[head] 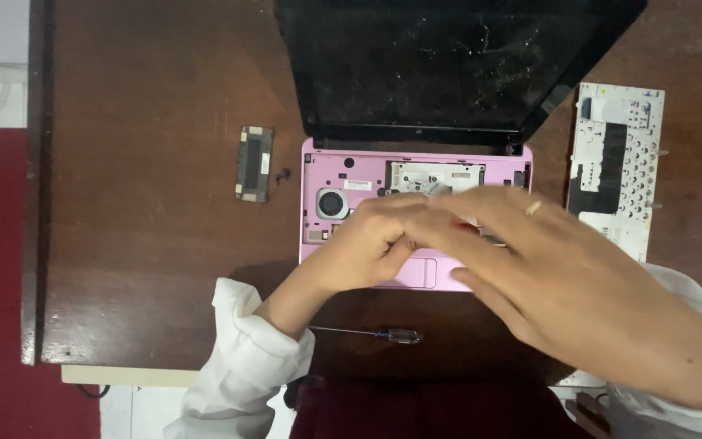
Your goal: The person is performing the final assembly of a laptop, using a screwdriver to secure internal parts and then placing the keyboard.
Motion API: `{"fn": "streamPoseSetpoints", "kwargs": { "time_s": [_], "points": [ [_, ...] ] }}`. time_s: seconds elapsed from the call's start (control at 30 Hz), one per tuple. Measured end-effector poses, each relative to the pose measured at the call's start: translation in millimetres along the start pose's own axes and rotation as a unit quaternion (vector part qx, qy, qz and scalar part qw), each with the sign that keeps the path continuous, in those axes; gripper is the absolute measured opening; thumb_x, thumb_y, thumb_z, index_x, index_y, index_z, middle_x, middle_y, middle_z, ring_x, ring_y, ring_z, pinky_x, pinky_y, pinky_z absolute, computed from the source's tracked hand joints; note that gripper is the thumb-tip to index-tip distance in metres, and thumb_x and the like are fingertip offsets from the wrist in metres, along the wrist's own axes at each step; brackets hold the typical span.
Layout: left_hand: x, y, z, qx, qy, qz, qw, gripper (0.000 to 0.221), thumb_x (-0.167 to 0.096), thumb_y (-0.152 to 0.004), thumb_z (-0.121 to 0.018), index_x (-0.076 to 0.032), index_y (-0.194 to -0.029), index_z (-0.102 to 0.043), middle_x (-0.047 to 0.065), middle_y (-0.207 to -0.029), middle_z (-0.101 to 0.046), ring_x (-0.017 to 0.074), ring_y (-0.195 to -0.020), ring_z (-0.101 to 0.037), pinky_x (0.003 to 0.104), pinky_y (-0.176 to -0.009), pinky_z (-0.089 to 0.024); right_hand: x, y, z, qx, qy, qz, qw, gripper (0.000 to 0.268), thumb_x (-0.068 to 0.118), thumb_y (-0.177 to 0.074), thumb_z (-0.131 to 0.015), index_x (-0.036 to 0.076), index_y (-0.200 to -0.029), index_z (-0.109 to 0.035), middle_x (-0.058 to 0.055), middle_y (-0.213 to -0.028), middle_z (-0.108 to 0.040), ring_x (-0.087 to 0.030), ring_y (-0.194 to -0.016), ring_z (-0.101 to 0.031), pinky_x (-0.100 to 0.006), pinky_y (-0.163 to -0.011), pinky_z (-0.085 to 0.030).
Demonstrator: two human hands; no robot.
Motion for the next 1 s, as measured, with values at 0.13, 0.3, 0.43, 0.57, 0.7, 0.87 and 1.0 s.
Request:
{"fn": "streamPoseSetpoints", "kwargs": {
  "time_s": [0.13, 0.3, 0.43, 0.57, 0.7, 0.87, 1.0],
  "points": [
    [-1.0, 1.6, -4.3, 0.018, 0.02, -0.014, 1.0, 0.032, -0.025, -0.112, -0.038, -0.005, -0.116, -0.062, 0.012, -0.11, -0.071, 0.0303, -0.101, -0.071, 0.042, -0.092, -0.06, 3.5, 2.5, -0.2, -0.018, -0.036, 0.045, 0.998, 0.04, 0.0, -0.086, -0.064, 0.004, -0.126, -0.063, -0.008, -0.134, -0.061, -0.029, -0.119, -0.058, -0.042, -0.103, -0.052],
    [-8.8, -1.3, 5.0, -0.008, 0.117, 0.026, 0.993, 0.03, -0.02, -0.108, -0.058, -0.009, -0.136, -0.057, 0.008, -0.124, -0.064, 0.022, -0.11, -0.064, 0.034, -0.097, -0.058, -3.9, 6.1, 0.2, -0.094, 0.135, -0.024, 0.986, 0.027, 0.025, -0.098, -0.075, 0.006, -0.116, -0.072, -0.005, -0.095, -0.068, -0.018, -0.071, -0.068, -0.03, -0.063, -0.06],
    [5.6, 4.5, -2.2, -0.017, 0.116, 0.079, 0.99, 0.04, -0.024, -0.098, -0.072, -0.017, -0.133, -0.054, 0.006, -0.137, -0.056, 0.0174, -0.109, -0.067, 0.036, -0.101, -0.064, -8.8, 10.4, -14.9, -0.095, 0.191, -0.052, 0.976, 0.049, 0.053, -0.102, -0.079, 0.012, -0.081, -0.063, 0.002, -0.063, -0.05, -0.011, -0.045, -0.042, -0.027, -0.043, -0.038],
    [8.8, 5.7, -4.3, -0.047, 0.083, 0.031, 0.995, 0.041, -0.049, -0.099, -0.057, -0.01, -0.108, -0.062, 0.005, -0.111, -0.06, 0.022, -0.109, -0.061, 0.036, -0.095, -0.057, -8.5, 7.7, -15.5, -0.121, 0.177, -0.068, 0.974, 0.074, 0.085, -0.09, -0.069, 0.014, -0.072, -0.056, 0.004, -0.057, -0.044, -0.013, -0.045, -0.043, -0.031, -0.042, -0.035],
    [10.0, 7.8, -8.5, -0.025, 0.084, 0.014, 0.996, 0.027, -0.029, -0.105, -0.058, -0.007, -0.119, -0.065, 0.008, -0.117, -0.065, 0.0245, -0.107, -0.064, 0.04, -0.096, -0.056, -12.9, 12.3, -7.9, -0.037, 0.186, -0.09, 0.978, 0.088, 0.098, -0.067, -0.069, 0.021, -0.109, -0.064, 0.006, -0.078, -0.06, -0.014, -0.053, -0.059, -0.029, -0.049, -0.048],
    [13.3, 8.8, -13.2, -0.022, 0.028, 0.021, 0.999, 0.033, -0.025, -0.111, -0.044, -0.002, -0.122, -0.065, 0.013, -0.124, -0.06, 0.0294, -0.116, -0.064, 0.042, -0.102, -0.056, -2.0, 21.8, -1.9, 0.012, 0.098, 0.023, 0.995, 0.054, 0.026, -0.089, -0.063, 0.015, -0.141, -0.053, -0.006, -0.14, -0.055, -0.019, -0.079, -0.064, -0.034, -0.067, -0.056],
    [8.1, 7.3, -9.8, -0.027, 0.056, 0.023, 0.998, 0.032, -0.024, -0.113, -0.041, -0.005, -0.125, -0.065, 0.012, -0.124, -0.058, 0.0274, -0.115, -0.062, 0.04, -0.101, -0.054, 1.7, 22.2, 0.6, -0.015, 0.168, 0.026, 0.985, 0.017, 0.023, -0.1, -0.061, 0.01, -0.11, -0.062, 0.0, -0.119, -0.062, -0.015, -0.074, -0.062, -0.033, -0.072, -0.053]
  ]
}}
Point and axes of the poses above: each hand's wrist, its own y-axis away from the middle knuckle, its own z-axis out of the back of the hand, x = y × z, the point moved 7 cm from there along -y, towards the middle knuckle
